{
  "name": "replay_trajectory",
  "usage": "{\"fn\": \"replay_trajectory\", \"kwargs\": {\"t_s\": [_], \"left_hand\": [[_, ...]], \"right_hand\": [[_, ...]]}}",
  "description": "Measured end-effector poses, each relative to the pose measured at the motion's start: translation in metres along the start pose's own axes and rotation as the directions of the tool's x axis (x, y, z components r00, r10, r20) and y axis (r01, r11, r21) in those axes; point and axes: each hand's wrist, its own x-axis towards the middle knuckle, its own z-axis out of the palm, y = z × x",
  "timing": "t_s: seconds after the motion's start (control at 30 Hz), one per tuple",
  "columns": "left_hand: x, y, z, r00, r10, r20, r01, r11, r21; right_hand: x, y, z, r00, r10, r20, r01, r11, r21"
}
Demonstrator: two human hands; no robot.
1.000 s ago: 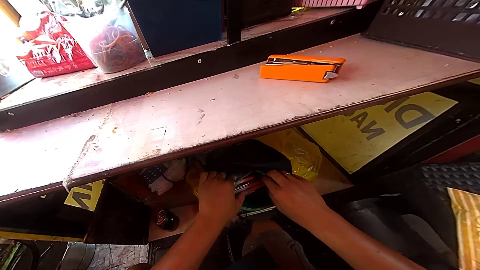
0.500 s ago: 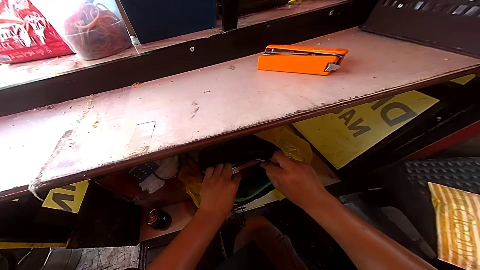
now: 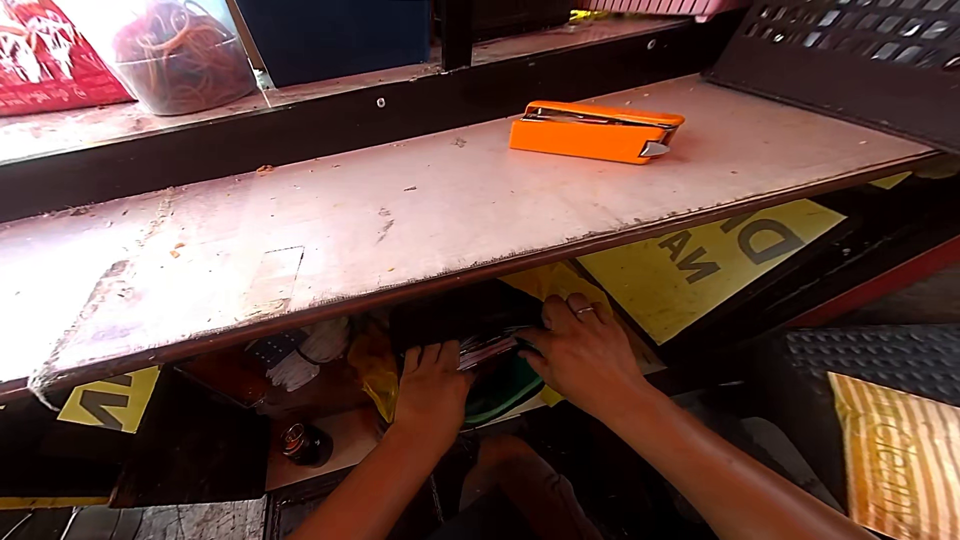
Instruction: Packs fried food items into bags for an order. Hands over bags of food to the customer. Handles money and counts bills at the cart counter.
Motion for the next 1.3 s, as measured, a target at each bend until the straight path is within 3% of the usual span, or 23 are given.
{"fn": "replay_trajectory", "kwargs": {"t_s": [0.13,0.23,0.33,0.4,0.47,0.6,0.67,0.73,0.83,0.93,1.07,1.17,1.3], "left_hand": [[-0.002,-0.004,-0.004,0.998,-0.004,0.058,0.005,1.000,-0.018],[-0.004,0.001,0.006,0.999,-0.019,-0.047,0.020,1.000,0.021],[-0.006,0.005,0.015,0.985,-0.016,-0.169,0.027,0.998,0.060],[-0.006,0.008,0.014,0.983,-0.038,-0.182,0.051,0.996,0.067],[-0.005,0.011,0.014,0.979,-0.053,-0.198,0.071,0.994,0.083],[0.001,0.009,0.012,0.970,-0.077,-0.229,0.103,0.989,0.106],[0.003,0.009,0.013,0.964,-0.089,-0.251,0.117,0.988,0.101],[0.007,0.008,0.013,0.958,-0.087,-0.273,0.118,0.988,0.099],[0.011,0.002,0.010,0.967,-0.091,-0.236,0.117,0.988,0.097],[0.015,-0.007,0.003,0.985,-0.097,-0.142,0.109,0.991,0.080],[0.016,-0.012,-0.001,0.993,-0.049,-0.110,0.058,0.995,0.077],[0.017,-0.017,-0.007,1.000,-0.012,-0.025,0.014,0.998,0.058],[0.020,-0.022,-0.015,0.998,-0.018,0.054,0.018,1.000,0.004]], "right_hand": [[-0.003,-0.005,-0.001,0.999,-0.033,-0.012,0.033,0.999,-0.024],[-0.011,-0.014,-0.002,0.988,-0.096,-0.123,0.094,0.995,-0.027],[-0.022,-0.027,0.000,0.917,-0.261,-0.301,0.265,0.964,-0.029],[-0.025,-0.034,0.006,0.874,-0.387,-0.294,0.408,0.913,0.009],[-0.027,-0.039,0.017,0.875,-0.465,-0.138,0.479,0.872,0.100],[-0.030,-0.044,0.024,0.896,-0.381,0.229,0.331,0.916,0.227],[-0.027,-0.044,0.011,0.849,-0.355,0.391,0.266,0.927,0.264],[-0.019,-0.044,-0.002,0.750,-0.345,0.565,0.208,0.933,0.294],[-0.007,-0.041,-0.012,0.696,-0.357,0.623,0.196,0.929,0.313],[-0.001,-0.035,-0.015,0.752,-0.340,0.565,0.180,0.930,0.319],[0.000,-0.028,-0.008,0.919,-0.182,0.350,0.099,0.965,0.242],[0.010,-0.028,-0.010,0.924,-0.096,0.369,0.018,0.978,0.208],[0.021,-0.026,-0.010,0.911,-0.145,0.386,0.041,0.963,0.266]]}}
